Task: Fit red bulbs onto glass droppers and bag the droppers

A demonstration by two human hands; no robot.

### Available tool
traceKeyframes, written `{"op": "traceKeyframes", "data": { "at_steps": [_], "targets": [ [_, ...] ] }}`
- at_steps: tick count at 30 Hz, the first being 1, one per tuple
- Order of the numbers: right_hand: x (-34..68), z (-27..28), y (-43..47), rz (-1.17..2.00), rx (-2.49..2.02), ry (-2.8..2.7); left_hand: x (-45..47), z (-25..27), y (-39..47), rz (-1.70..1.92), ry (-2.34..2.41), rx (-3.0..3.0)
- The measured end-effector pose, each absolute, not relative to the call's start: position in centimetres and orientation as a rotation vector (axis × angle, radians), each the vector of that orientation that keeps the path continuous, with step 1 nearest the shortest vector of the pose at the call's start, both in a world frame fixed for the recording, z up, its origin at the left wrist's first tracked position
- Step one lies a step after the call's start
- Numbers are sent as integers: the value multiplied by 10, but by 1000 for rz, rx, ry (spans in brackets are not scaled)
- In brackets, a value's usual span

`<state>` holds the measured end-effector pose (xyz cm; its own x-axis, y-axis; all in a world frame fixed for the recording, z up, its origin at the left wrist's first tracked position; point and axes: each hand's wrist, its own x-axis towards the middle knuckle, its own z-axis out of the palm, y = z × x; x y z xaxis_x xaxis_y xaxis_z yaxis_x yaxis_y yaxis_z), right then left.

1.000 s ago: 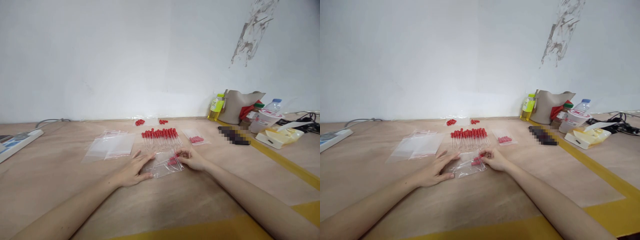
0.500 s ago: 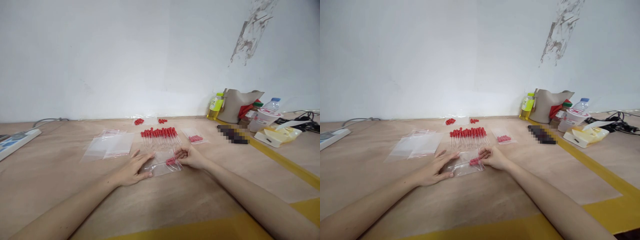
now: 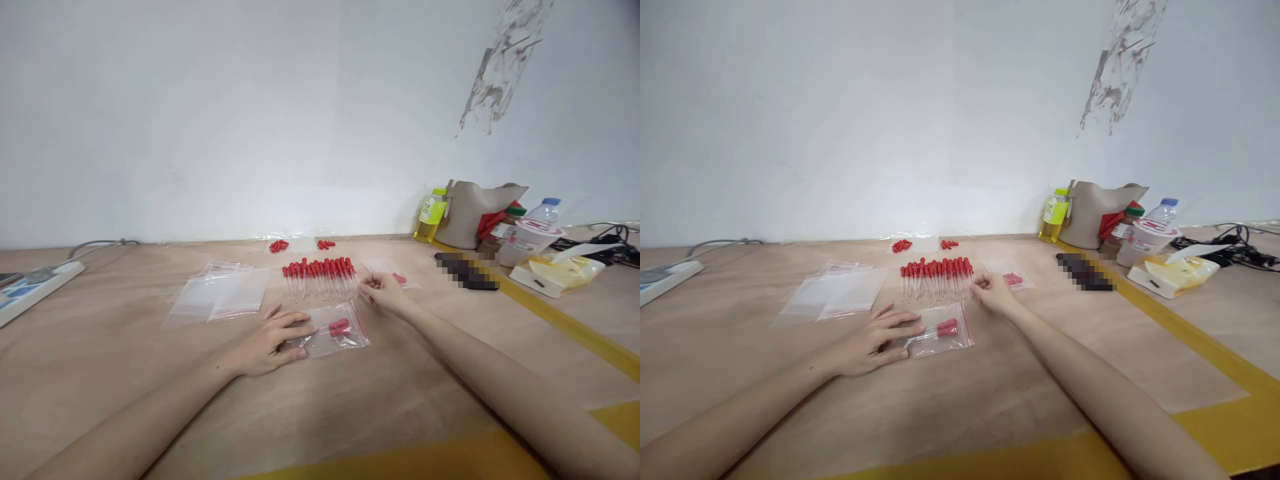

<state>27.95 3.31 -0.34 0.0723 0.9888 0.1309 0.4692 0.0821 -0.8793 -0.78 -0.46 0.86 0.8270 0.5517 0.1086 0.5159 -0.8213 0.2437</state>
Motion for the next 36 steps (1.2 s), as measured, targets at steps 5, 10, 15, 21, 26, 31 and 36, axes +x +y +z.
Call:
{"op": "traceKeyframes", "data": {
  "at_steps": [5,10,15,21,26,31,36],
  "targets": [
    [281,2,83,411,-1742,-1495,-8,8,-3,241,786,2851],
    [269,-2,106,332,-1864,-1480,-8,8,-4,237,768,2865],
    [261,1,105,311,-1878,-1537,-7,8,-5,248,762,2864],
    [272,13,88,313,-1807,-1518,-7,8,-4,263,782,2835],
    [288,0,43,576,-1511,-1376,-7,9,-4,246,767,2859],
    [284,-18,10,849,-1213,-1065,-8,9,-4,245,784,2849],
    [267,-15,-4,1070,-1121,-914,-8,9,-4,246,784,2855]
  ]
}}
